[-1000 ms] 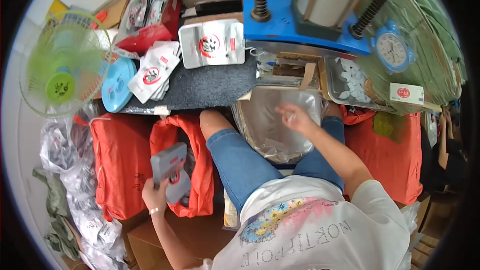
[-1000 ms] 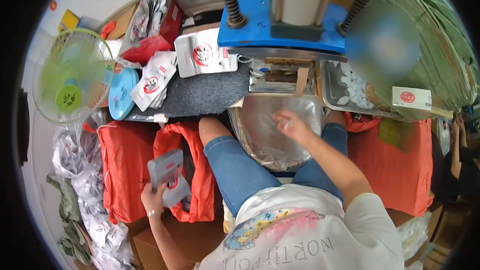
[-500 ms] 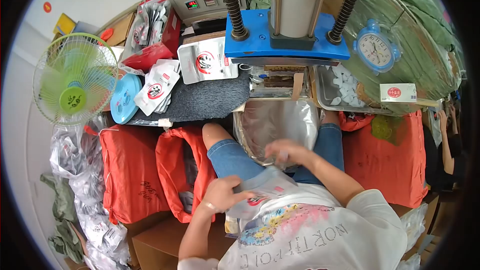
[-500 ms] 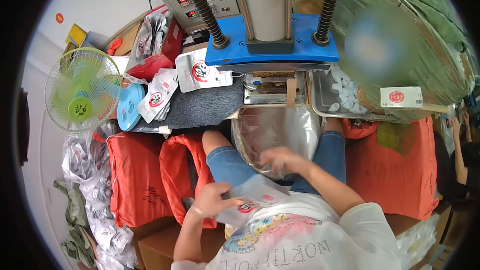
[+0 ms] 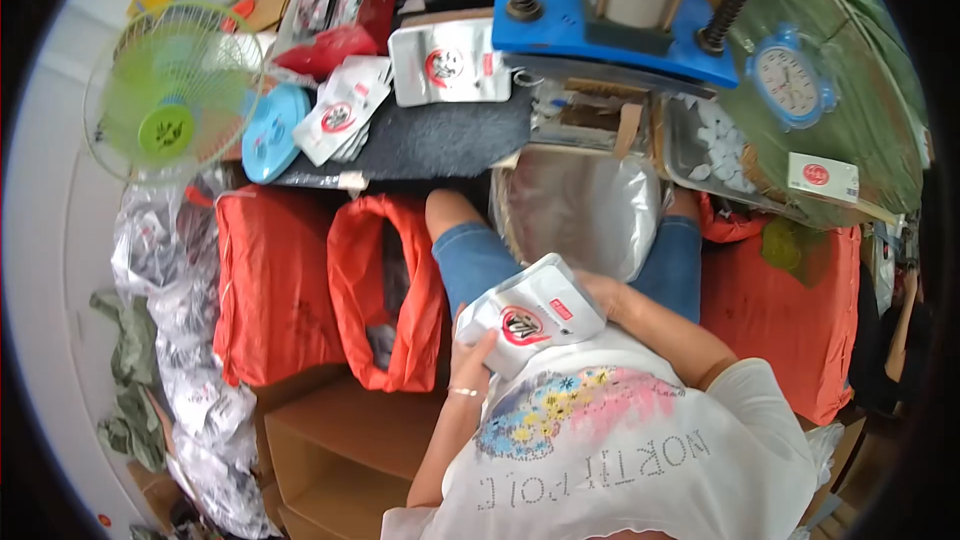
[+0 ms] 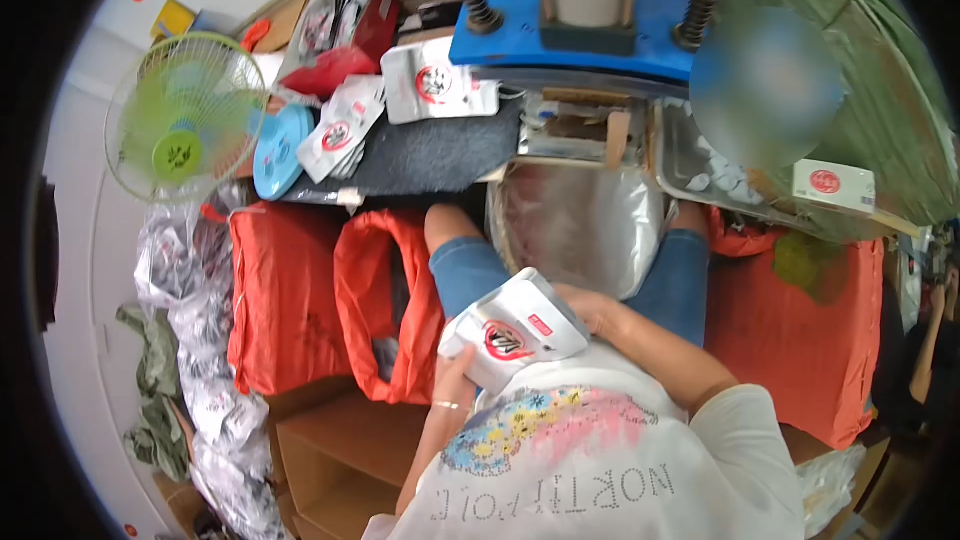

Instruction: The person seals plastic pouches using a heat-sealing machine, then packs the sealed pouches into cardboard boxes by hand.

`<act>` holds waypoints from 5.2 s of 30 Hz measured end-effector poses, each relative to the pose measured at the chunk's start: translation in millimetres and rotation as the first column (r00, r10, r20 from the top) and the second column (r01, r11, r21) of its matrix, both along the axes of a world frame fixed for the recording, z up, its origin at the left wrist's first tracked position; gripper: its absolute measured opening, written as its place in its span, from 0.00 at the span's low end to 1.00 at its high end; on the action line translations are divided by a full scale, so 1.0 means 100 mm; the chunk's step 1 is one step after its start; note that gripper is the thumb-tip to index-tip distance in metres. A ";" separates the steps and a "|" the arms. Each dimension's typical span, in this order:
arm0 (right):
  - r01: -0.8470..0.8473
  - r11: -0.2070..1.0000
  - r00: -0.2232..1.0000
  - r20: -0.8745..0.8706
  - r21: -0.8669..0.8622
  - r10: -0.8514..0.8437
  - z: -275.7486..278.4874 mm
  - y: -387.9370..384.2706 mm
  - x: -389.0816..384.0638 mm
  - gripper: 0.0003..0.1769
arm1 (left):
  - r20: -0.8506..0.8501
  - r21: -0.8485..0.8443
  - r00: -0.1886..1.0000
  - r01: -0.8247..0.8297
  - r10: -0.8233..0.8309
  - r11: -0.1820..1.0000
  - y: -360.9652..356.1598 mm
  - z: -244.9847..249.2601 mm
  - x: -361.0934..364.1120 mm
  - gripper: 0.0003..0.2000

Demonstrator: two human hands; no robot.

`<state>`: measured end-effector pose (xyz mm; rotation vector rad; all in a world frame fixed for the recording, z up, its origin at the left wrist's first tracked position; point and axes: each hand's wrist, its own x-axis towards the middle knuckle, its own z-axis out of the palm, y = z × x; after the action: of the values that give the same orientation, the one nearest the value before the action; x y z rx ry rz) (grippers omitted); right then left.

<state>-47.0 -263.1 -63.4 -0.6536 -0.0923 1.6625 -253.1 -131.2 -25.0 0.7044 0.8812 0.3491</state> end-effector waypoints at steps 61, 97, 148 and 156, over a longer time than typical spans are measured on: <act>0.922 -0.128 -0.221 0.769 0.365 0.600 1.42 -2.99 0.99 0.07 | -0.262 0.642 0.954 0.287 0.148 -0.711 1.64 0.12 2.72 0.35; 0.786 0.558 -0.081 0.939 0.266 -0.334 0.95 0.32 1.17 0.09 | -0.189 0.594 0.838 0.513 -0.511 0.620 0.03 0.30 2.23 0.11; 0.791 0.571 -0.472 0.813 0.220 0.341 1.26 -0.27 1.51 0.17 | -0.337 0.593 0.795 0.596 -0.505 0.541 0.54 0.24 2.72 0.10; 0.797 0.593 -0.413 0.821 0.116 0.394 0.84 -0.53 1.69 0.08 | -0.642 0.765 0.767 0.640 -0.005 -0.071 0.60 0.69 2.70 0.24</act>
<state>121.6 -316.3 20.3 -2.4914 -0.4652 -0.2328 16.8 -71.1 43.8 2.5222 0.7121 0.2869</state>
